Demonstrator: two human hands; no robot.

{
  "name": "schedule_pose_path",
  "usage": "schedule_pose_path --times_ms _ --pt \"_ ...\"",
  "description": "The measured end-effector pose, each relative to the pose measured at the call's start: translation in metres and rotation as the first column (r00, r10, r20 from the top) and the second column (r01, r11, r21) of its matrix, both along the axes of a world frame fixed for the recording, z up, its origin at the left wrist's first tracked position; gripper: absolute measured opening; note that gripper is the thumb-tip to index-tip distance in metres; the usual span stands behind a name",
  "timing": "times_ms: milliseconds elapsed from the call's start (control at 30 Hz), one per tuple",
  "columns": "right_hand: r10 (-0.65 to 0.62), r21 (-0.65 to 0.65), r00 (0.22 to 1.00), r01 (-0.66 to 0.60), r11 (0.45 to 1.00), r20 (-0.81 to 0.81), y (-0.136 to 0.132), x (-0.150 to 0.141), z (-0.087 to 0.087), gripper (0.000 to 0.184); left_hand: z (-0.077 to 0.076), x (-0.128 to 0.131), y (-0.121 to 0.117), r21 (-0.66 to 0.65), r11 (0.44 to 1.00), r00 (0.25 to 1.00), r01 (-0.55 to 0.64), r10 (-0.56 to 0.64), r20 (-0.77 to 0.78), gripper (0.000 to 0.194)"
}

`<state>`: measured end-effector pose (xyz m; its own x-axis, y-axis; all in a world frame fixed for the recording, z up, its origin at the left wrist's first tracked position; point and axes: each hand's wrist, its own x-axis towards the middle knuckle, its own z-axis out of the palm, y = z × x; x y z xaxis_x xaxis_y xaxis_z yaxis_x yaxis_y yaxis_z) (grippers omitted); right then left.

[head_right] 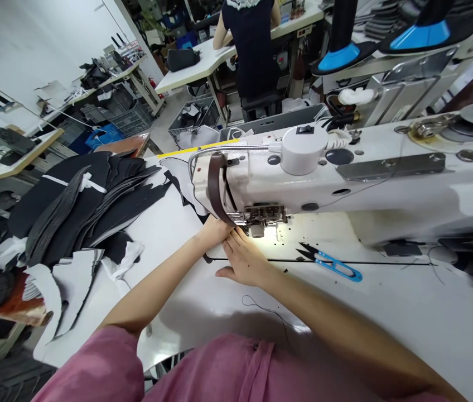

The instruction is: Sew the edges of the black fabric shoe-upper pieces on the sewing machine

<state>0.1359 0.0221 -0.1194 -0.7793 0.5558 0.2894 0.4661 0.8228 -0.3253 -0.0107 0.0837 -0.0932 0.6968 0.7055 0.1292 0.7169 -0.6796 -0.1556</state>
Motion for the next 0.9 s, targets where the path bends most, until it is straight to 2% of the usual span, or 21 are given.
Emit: schedule_pose_path --times_ms 233,367,400,433,467,500,533,567,600,633,700,733,767,800,867,900 --pt "-0.003 0.005 1.0 0.003 1.0 0.02 0.003 0.001 0.006 0.075 -0.004 0.0 0.004 -0.039 0.999 0.999 0.015 -0.014 0.04 0.026" --pt "0.001 0.078 1.0 -0.001 0.997 0.006 -0.006 0.004 -0.002 0.06 0.012 -0.005 -0.014 -0.088 0.99 0.994 0.108 -0.104 0.041 0.026" --pt "0.001 0.122 1.0 0.001 0.992 -0.016 -0.007 0.005 -0.007 0.062 0.019 -0.017 -0.019 -0.068 0.993 0.993 0.102 -0.097 0.064 0.027" --pt "0.009 0.186 0.998 0.002 0.983 -0.061 -0.005 0.007 -0.013 0.064 0.027 -0.035 -0.024 -0.033 0.998 0.995 0.047 -0.043 0.093 0.027" --pt "0.028 0.225 0.996 -0.009 0.974 -0.081 -0.003 0.007 -0.019 0.065 0.036 -0.061 -0.033 0.007 0.998 0.99 -0.064 0.062 0.126 0.028" --pt "0.057 0.256 0.994 -0.032 0.966 -0.09 0.0 0.007 -0.023 0.066 0.045 -0.093 -0.045 0.044 0.973 0.963 -0.225 0.215 0.163 0.028" --pt "0.087 0.279 0.991 -0.055 0.959 -0.106 0.003 0.005 -0.024 0.067 0.054 -0.128 -0.063 0.072 0.904 0.894 -0.421 0.4 0.202 0.026" --pt "0.118 0.277 0.986 -0.08 0.957 -0.122 0.005 0.002 -0.023 0.067 0.063 -0.166 -0.085 0.087 0.782 0.774 -0.618 0.586 0.239 0.023" --pt "0.139 0.268 0.979 -0.096 0.959 -0.146 0.006 -0.004 -0.019 0.066 0.07 -0.202 -0.111 0.091 0.612 0.61 -0.786 0.743 0.273 0.02" --pt "0.142 0.252 0.974 -0.094 0.963 -0.178 0.007 -0.012 -0.011 0.065 0.076 -0.237 -0.138 0.089 0.409 0.416 -0.908 0.857 0.303 0.017" --pt "0.119 0.223 0.961 -0.062 0.973 -0.249 0.011 -0.038 0.011 0.064 0.078 -0.293 -0.189 0.061 0.059 0.075 -0.996 0.949 0.306 0.02" --pt "0.097 0.227 0.955 -0.032 0.973 -0.279 0.016 -0.054 0.023 0.064 0.075 -0.314 -0.21 0.034 -0.07 -0.057 -0.997 0.957 0.284 0.028" --pt "0.07 0.239 0.95 0.005 0.971 -0.305 0.024 -0.072 0.034 0.065 0.069 -0.33 -0.227 0.021 -0.127 -0.116 -0.992 0.955 0.273 0.038" --pt "0.033 0.251 0.947 0.051 0.967 -0.318 0.036 -0.09 0.043 0.066 0.061 -0.341 -0.24 0.005 -0.152 -0.145 -0.988 0.952 0.271 0.048" --pt "-0.166 0.245 0.906 0.276 0.93 -0.39 0.066 -0.121 0.053 0.068 0.044 -0.353 -0.256 -0.016 -0.125 -0.124 -0.992 0.939 0.321 0.055" --pt "-0.297 0.202 0.853 0.411 0.889 -0.43 0.083 -0.131 0.054 0.07 0.037 -0.356 -0.26 -0.022 -0.107 -0.108 -0.994 0.927 0.359 0.052"
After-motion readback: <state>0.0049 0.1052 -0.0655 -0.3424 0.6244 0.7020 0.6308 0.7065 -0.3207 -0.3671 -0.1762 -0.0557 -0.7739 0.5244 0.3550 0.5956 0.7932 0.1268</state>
